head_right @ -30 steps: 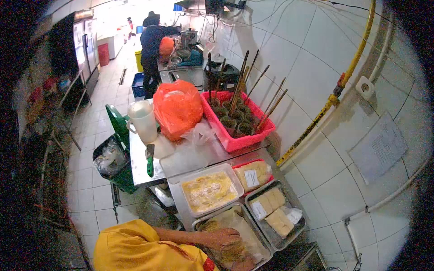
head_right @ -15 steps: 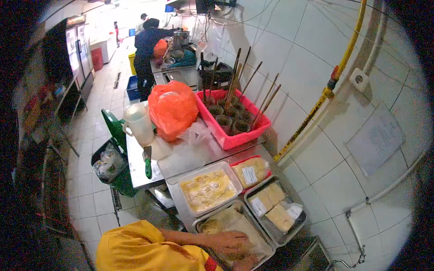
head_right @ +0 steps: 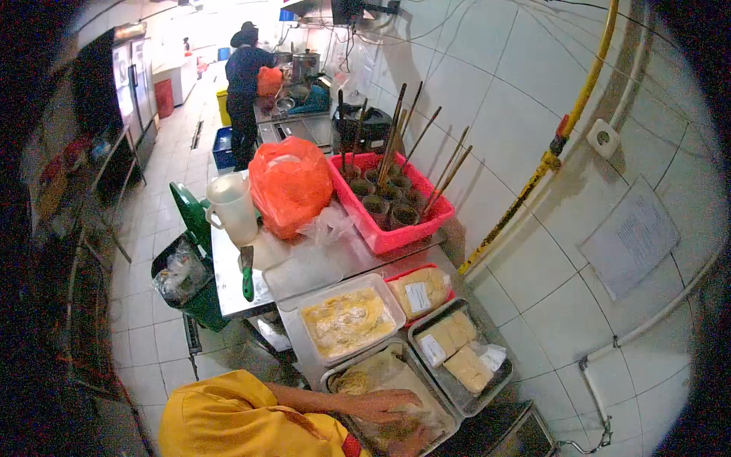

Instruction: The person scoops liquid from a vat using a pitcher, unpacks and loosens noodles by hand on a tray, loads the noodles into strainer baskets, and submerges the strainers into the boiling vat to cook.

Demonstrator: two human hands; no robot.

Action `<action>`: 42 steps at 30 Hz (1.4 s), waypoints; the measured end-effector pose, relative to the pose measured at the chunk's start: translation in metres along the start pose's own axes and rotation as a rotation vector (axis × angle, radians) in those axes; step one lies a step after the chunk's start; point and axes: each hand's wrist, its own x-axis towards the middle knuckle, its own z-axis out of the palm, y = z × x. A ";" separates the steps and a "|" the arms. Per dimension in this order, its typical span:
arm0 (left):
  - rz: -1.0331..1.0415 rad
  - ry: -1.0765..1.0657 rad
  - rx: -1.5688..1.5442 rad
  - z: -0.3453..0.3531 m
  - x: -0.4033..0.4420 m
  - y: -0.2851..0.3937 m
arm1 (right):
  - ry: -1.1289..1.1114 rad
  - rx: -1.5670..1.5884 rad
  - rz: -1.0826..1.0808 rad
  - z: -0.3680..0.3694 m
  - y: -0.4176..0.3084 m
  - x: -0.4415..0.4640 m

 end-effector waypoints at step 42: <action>-0.256 0.088 -0.325 0.034 -0.016 -0.026 | -0.584 0.398 0.550 -0.048 -0.007 0.011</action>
